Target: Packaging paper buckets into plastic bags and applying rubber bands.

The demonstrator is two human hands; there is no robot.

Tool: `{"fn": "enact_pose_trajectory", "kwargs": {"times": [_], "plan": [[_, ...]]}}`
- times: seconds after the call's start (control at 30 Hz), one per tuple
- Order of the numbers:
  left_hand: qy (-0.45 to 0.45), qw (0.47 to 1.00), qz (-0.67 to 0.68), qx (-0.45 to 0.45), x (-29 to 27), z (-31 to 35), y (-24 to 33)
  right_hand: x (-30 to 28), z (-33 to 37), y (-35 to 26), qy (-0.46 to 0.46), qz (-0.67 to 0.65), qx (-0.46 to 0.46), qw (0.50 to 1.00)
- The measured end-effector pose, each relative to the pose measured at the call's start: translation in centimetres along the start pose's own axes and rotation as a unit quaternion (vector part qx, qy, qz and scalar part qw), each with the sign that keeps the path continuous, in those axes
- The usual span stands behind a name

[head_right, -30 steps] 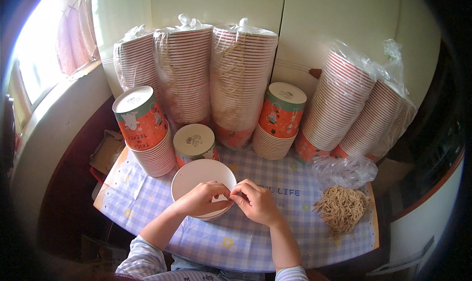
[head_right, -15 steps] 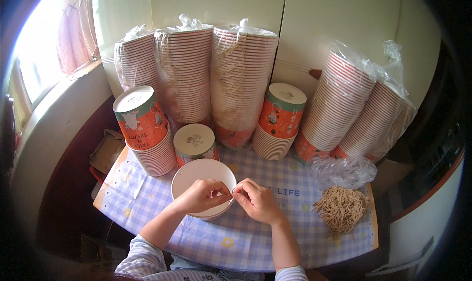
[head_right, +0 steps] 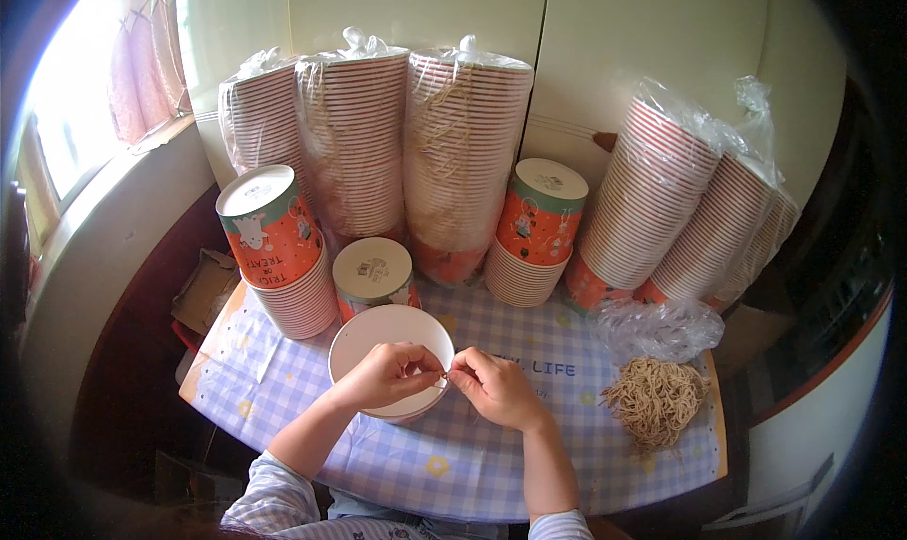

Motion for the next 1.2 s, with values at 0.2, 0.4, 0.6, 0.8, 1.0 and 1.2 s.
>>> {"fn": "enact_pose_trajectory", "kwargs": {"times": [0.2, 0.4, 0.6, 0.8, 1.0, 1.2], "plan": [[0.04, 0.999, -0.023, 0.003, -0.5, 0.2, 0.2, 0.4, 0.1, 0.4, -0.018, -0.044, 0.008, 0.999], [0.063, 0.997, -0.05, -0.002, -0.6, 0.4, 0.6, 0.5, -0.1, 0.5, -0.032, -0.069, 0.034, 0.996], [0.064, 0.996, -0.056, 0.003, -0.6, 0.3, 0.8, 0.4, -0.1, 0.9, 0.004, -0.119, 0.031, 0.992], [0.062, 0.997, -0.056, 0.005, -0.6, 0.3, 0.7, -0.3, -0.2, -0.1, 0.006, -0.023, 0.018, 1.0], [0.054, 0.997, -0.054, -0.005, -0.4, 0.3, 0.2, 0.1, -0.1, -0.1, 0.015, 0.006, -0.017, 1.0], [0.055, 0.998, -0.032, -0.003, -0.4, 0.2, 0.1, -0.2, -0.3, -1.2, 0.069, 0.111, -0.081, 0.988]]}}
Point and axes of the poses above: each hand's wrist, its own z-axis away from the middle knuckle, its own x-axis out of the palm, y = z × x, the point moved 6 cm from there along -z, towards the middle knuckle, and after that the axes turned 15 degrees about -y, right-handed, at the moved point
